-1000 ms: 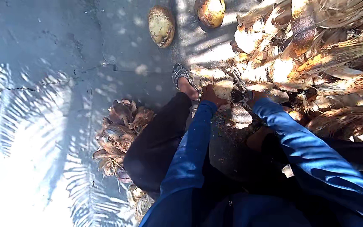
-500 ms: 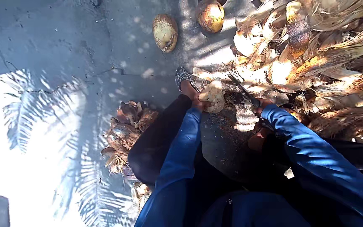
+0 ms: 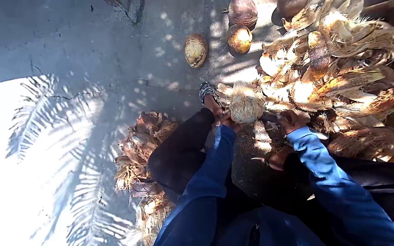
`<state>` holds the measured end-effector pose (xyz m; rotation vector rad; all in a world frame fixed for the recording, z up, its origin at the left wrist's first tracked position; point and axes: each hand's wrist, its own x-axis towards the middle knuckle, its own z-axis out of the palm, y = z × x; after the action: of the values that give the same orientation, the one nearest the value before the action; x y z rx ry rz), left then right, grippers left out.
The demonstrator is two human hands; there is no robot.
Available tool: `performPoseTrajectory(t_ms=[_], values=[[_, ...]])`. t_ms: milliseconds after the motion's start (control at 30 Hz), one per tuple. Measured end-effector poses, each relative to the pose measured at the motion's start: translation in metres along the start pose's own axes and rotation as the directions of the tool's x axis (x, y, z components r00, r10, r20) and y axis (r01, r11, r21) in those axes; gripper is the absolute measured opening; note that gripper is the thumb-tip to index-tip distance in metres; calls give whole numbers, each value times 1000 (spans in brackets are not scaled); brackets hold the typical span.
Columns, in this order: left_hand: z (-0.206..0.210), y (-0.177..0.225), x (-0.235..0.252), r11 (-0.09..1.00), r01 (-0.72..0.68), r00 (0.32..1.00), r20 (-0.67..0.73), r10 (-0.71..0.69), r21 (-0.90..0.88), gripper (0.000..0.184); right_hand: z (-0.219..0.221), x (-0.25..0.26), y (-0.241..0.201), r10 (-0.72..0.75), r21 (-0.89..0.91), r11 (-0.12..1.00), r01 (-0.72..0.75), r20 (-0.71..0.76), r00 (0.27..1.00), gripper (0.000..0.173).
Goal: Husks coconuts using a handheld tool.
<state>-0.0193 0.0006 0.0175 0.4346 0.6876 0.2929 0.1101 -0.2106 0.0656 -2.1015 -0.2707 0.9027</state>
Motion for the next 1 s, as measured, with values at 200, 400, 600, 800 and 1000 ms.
performPoseTrajectory(t_ms=[200, 400, 600, 800, 1000], values=[[74, 4, -44, 956, -274, 873, 443, 203, 102, 65, -6, -65, -63, 85, 912, 313, -267, 253, 964, 72], [99, 30, -107, 204, -460, 881, 472, -13, 864, 109, 24, -85, -43, 28, 985, 139, 105, -110, 994, 49], [106, 33, -155, 264, -533, 807, 389, 444, 804, 99, 37, -112, -50, -343, 534, 731, 425, -250, 905, 60], [91, 21, -166, 468, -485, 802, 163, 574, 739, 93, 20, -132, -70, -723, -102, 677, 728, -277, 633, 83], [103, 20, -184, 509, -478, 858, 256, 445, 716, 89, -2, -146, -97, -851, -436, 521, 734, -201, 485, 58]])
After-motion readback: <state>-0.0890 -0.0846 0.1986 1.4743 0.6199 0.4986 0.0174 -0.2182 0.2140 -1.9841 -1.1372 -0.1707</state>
